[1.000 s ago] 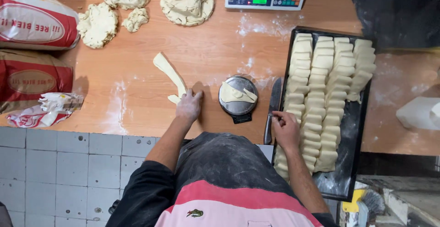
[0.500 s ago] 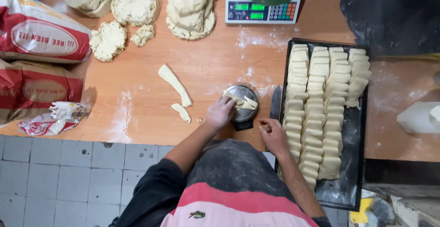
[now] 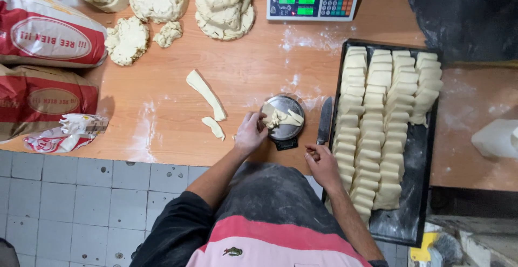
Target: Weighing and shaping dough pieces into triangles for pastries on a workbench.
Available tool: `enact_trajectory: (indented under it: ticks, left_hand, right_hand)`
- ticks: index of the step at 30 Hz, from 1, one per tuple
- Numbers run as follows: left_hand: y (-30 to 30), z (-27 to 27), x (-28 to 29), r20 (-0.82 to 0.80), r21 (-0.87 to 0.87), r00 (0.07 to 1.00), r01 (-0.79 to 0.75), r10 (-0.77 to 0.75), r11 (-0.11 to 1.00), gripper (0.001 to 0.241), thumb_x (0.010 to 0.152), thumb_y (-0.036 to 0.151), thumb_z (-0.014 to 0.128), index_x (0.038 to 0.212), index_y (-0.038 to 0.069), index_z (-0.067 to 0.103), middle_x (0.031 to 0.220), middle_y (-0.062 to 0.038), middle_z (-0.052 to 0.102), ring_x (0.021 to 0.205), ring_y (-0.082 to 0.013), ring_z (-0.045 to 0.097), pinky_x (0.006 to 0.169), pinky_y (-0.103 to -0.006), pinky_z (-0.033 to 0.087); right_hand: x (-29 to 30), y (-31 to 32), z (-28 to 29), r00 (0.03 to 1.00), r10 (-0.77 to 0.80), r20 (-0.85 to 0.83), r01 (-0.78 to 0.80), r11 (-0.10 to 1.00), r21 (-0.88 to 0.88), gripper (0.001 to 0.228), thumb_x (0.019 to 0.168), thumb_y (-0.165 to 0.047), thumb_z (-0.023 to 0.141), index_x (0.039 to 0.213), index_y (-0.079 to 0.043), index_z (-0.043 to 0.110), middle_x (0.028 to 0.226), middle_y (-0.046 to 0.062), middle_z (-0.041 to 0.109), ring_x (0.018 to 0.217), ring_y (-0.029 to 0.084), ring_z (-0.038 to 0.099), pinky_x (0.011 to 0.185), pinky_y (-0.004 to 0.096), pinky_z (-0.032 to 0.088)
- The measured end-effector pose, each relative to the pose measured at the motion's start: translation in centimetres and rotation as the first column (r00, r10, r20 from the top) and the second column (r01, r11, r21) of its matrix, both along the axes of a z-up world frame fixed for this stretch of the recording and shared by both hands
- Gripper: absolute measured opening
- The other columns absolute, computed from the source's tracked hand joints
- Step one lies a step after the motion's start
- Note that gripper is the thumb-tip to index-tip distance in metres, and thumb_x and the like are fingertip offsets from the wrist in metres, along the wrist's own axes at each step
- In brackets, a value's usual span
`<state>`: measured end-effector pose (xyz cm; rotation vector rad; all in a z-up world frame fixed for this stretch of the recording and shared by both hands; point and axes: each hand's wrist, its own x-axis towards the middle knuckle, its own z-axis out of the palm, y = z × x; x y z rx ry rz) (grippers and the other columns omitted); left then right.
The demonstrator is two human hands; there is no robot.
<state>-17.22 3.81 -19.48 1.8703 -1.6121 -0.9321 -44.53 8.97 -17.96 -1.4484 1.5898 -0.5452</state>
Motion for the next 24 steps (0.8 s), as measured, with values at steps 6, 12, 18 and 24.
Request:
enact_trajectory:
  ticks: [6, 12, 18, 24]
  left_hand:
    - [1.0, -1.3, -0.7, -0.091, -0.077, 0.996, -0.021, 0.014, 0.997, 0.014, 0.091, 0.014, 0.07, 0.104, 0.006, 0.069, 0.094, -0.012, 0.072, 0.087, -0.026, 0.071, 0.081, -0.039, 0.058]
    - [1.2, -1.7, -1.3, -0.101, -0.259, 0.994, -0.059, 0.034, 0.964, 0.022, 0.097, 0.008, 0.063, 0.116, 0.005, 0.072, 0.105, -0.016, 0.075, 0.096, -0.0321, 0.071, 0.086, -0.0417, 0.056]
    - [1.1, -6.5, 0.1, -0.554, 0.221, 0.748, -0.291, 0.366, 0.931, 0.034, 0.092, 0.001, 0.052, 0.121, 0.004, 0.068, 0.109, -0.011, 0.077, 0.098, -0.0213, 0.076, 0.089, -0.0329, 0.059]
    - [3.3, -5.0, 2.3, -0.339, 0.116, 0.911, -0.206, 0.234, 0.972, 0.025, 0.093, 0.009, 0.058, 0.113, 0.003, 0.072, 0.103, -0.01, 0.081, 0.097, -0.022, 0.077, 0.09, -0.0341, 0.058]
  right_hand:
    - [0.7, -0.5, 0.0, 0.998, 0.024, 0.05, -0.024, 1.0, 0.012, 0.03, 0.092, -0.018, 0.069, 0.119, -0.007, 0.071, 0.107, 0.01, 0.07, 0.088, 0.017, 0.073, 0.078, 0.032, 0.058]
    - [0.5, -0.7, 1.6, 1.0, 0.019, 0.009, -0.018, 1.0, -0.011, 0.031, 0.091, -0.018, 0.07, 0.121, -0.008, 0.071, 0.109, 0.009, 0.07, 0.085, 0.019, 0.071, 0.077, 0.032, 0.058]
    - [0.7, 3.1, 1.5, 0.992, -0.121, -0.045, 0.121, 0.993, 0.008, 0.031, 0.092, -0.021, 0.069, 0.121, -0.008, 0.071, 0.105, 0.007, 0.073, 0.083, 0.017, 0.071, 0.076, 0.031, 0.057]
    - [2.1, 9.1, 0.2, 0.986, -0.165, -0.028, 0.166, 0.984, 0.061, 0.032, 0.092, -0.023, 0.07, 0.121, -0.007, 0.071, 0.102, 0.007, 0.074, 0.083, 0.016, 0.071, 0.075, 0.032, 0.057]
